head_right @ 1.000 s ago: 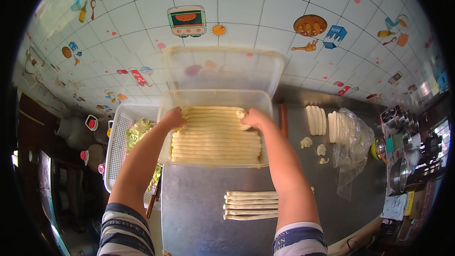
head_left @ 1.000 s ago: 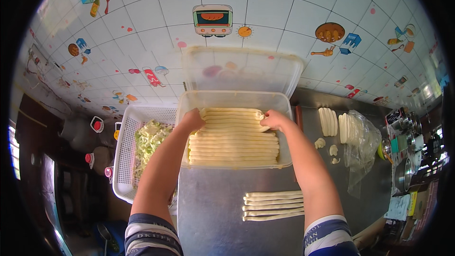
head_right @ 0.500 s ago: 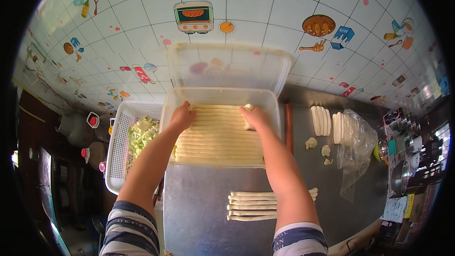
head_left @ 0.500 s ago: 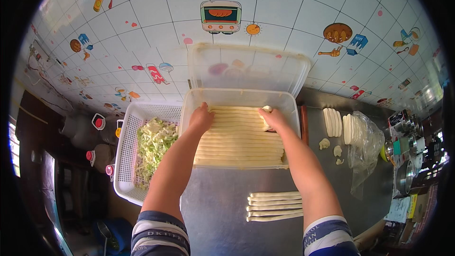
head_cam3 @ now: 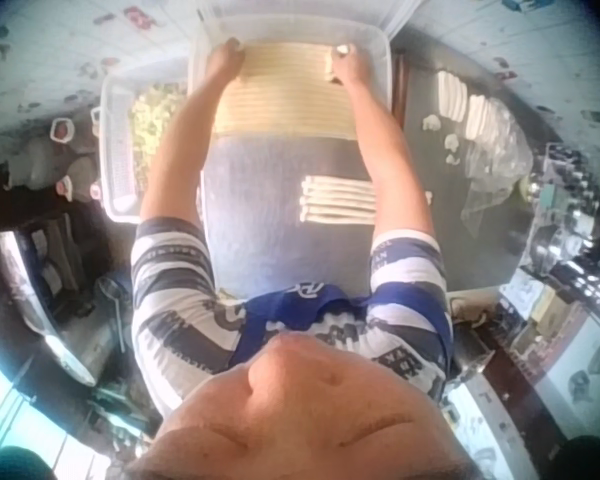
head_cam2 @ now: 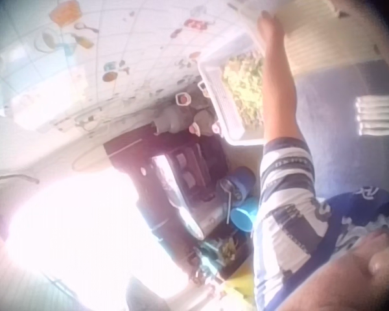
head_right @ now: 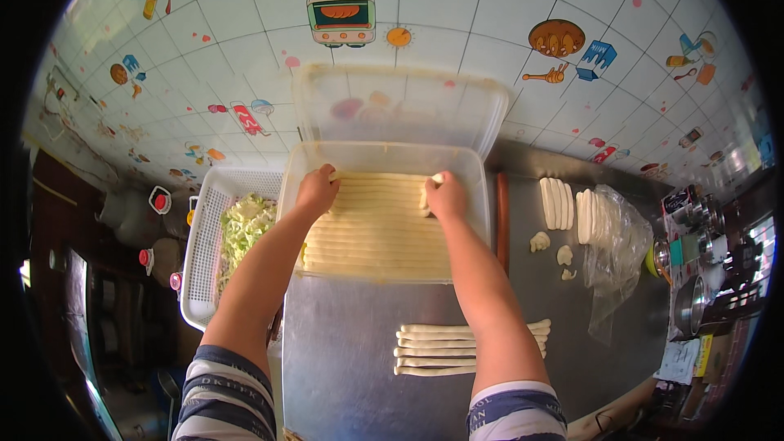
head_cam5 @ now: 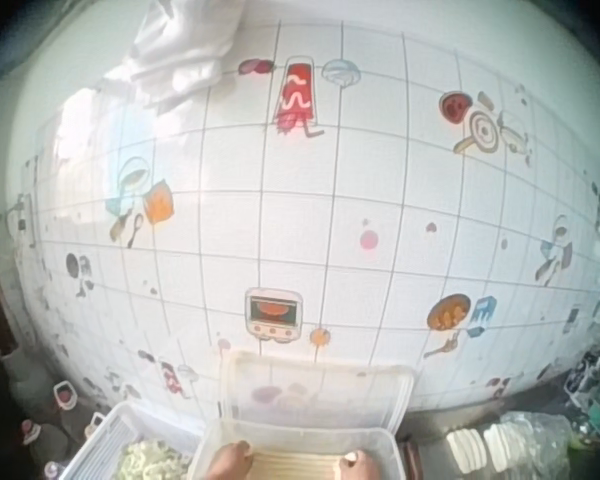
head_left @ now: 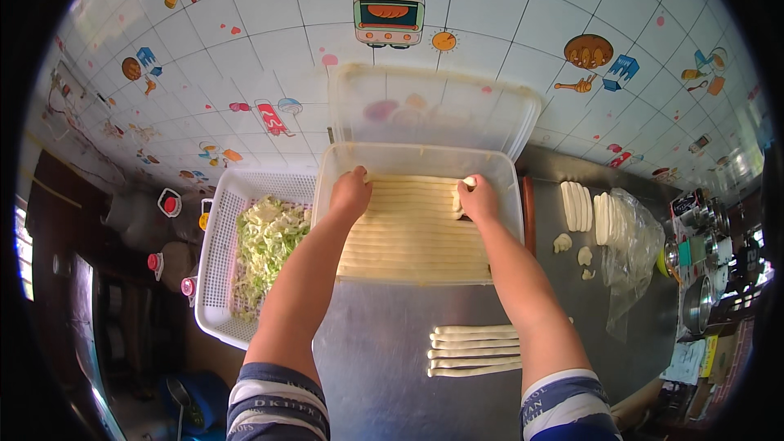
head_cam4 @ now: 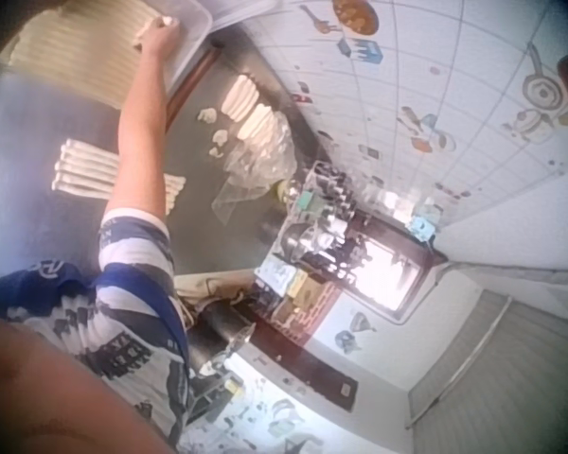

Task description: The person serves a bowl of noodle soup to a customer in a dining area. They then return to the kitchen, retrieve dough from a display case, and roll small pieces of dough into long, thin strips on a metal countertop. The person places the rolled noodles into a plastic container.

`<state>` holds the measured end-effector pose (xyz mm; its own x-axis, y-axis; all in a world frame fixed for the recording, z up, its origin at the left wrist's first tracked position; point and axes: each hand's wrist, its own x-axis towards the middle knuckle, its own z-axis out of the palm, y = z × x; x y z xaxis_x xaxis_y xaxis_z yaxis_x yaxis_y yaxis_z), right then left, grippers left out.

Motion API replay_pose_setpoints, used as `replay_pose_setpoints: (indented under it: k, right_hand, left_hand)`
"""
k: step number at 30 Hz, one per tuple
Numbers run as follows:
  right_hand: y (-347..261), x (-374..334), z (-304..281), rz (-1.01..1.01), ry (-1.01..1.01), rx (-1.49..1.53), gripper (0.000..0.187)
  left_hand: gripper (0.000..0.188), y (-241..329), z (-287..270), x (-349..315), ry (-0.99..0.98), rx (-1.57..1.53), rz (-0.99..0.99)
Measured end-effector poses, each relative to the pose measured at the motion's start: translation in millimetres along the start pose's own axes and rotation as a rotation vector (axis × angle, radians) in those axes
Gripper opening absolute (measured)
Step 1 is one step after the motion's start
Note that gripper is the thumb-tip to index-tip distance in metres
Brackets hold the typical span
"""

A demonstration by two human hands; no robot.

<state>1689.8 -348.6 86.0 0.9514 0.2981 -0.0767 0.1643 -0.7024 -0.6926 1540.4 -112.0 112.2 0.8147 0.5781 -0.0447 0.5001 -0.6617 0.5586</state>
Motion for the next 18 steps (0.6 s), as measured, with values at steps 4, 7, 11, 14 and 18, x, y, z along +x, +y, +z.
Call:
replay_pose_setpoints:
  k: [4, 7, 11, 14, 18]
  right_hand:
    - [-33.5, -26.6, -17.2, -0.153, -0.072, -0.227, 0.048]
    - [-18.0, -21.8, -16.8, -0.222, -0.143, -0.189, 0.049]
    - [18.4, 7.6, -15.3, -0.219, -0.193, -0.073, 0.05]
    - [16.2, 17.1, -8.4, -0.033, -0.232, 0.146, 0.04]
    - [-3.5, 2.9, -9.3, 0.047, -0.113, 0.077, 0.037]
  left_hand:
    - [0.033, -4.2, -2.7, -3.1, 0.048, 0.041, 0.018]
    - [0.033, -4.0, -0.1, -0.7, 0.037, 0.044, 0.019]
    - [0.033, -4.5, 2.5, 0.9, 0.032, 0.048, 0.038]
    - [0.034, -6.6, 2.4, 0.5, 0.028, 0.04, 0.021]
    - [0.034, -5.5, -0.9, -1.0, 0.002, 0.032, -0.018]
